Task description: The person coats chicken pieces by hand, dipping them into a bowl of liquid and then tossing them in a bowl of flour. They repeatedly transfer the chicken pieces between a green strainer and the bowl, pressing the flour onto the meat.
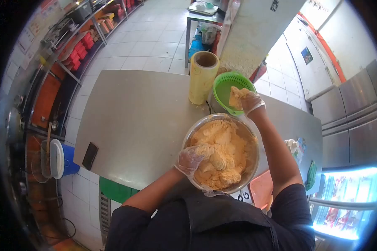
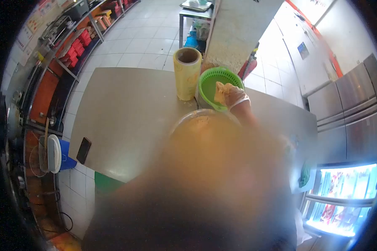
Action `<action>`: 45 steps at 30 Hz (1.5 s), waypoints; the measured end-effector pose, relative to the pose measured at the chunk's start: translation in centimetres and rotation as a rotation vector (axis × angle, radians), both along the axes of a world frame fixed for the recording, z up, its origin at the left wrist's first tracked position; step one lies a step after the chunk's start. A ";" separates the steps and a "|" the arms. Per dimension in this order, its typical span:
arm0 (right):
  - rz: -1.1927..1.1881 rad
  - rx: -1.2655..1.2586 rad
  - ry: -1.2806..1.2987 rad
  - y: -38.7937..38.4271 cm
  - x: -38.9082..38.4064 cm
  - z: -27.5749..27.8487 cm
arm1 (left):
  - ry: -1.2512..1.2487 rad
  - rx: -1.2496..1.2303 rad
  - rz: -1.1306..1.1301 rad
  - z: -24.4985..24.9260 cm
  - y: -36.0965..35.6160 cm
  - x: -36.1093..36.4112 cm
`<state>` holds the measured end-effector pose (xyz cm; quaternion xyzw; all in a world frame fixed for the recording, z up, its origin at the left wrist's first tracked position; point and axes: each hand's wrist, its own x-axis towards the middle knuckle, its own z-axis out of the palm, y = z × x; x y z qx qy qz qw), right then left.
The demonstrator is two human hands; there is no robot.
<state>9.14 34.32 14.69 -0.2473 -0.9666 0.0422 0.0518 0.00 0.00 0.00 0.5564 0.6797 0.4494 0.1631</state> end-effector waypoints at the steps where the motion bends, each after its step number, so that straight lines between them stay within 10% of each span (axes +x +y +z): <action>1: -0.019 -0.004 -0.047 1.9 -0.8 -2.0 | 0.072 0.086 -0.032 -0.2 0.4 0.2; 8: 0.330 0.281 -0.357 6.5 -3.9 -4.7 | -0.083 0.052 0.003 1.7 -0.2 0.1; 11: 0.028 0.117 -0.042 4.2 -2.4 -3.9 | 0.305 0.147 -0.014 1.2 0.1 -0.5; 13: -0.121 0.010 0.351 0.3 -0.2 -2.1 | 0.091 0.027 0.078 0.5 0.4 0.1; 18: -0.088 -0.236 0.262 -11.9 7.1 -0.3 | 0.353 0.101 0.014 -6.9 3.2 -1.3; 23: -0.018 -0.134 0.149 -17.8 14.7 -5.9 | 0.726 0.297 0.175 6.4 14.2 -5.0; 26: -0.115 -0.188 0.144 -20.0 16.1 -4.1 | 0.543 0.189 0.064 10.5 21.1 -6.6; 30: -0.144 -0.211 0.158 -20.9 17.3 -4.7 | 0.113 -0.046 -0.034 4.3 33.0 -10.5; 37: -0.216 -0.269 0.318 -21.4 18.2 -4.6 | 0.873 -0.652 -0.182 2.5 39.8 -11.0; 41: -0.232 -0.206 0.303 -21.7 18.7 -5.6 | -0.300 -0.382 0.367 8.3 33.7 -5.4; 45: -0.304 -0.307 0.098 -21.2 17.6 -3.7 | -0.114 -0.239 0.055 10.8 26.6 -4.0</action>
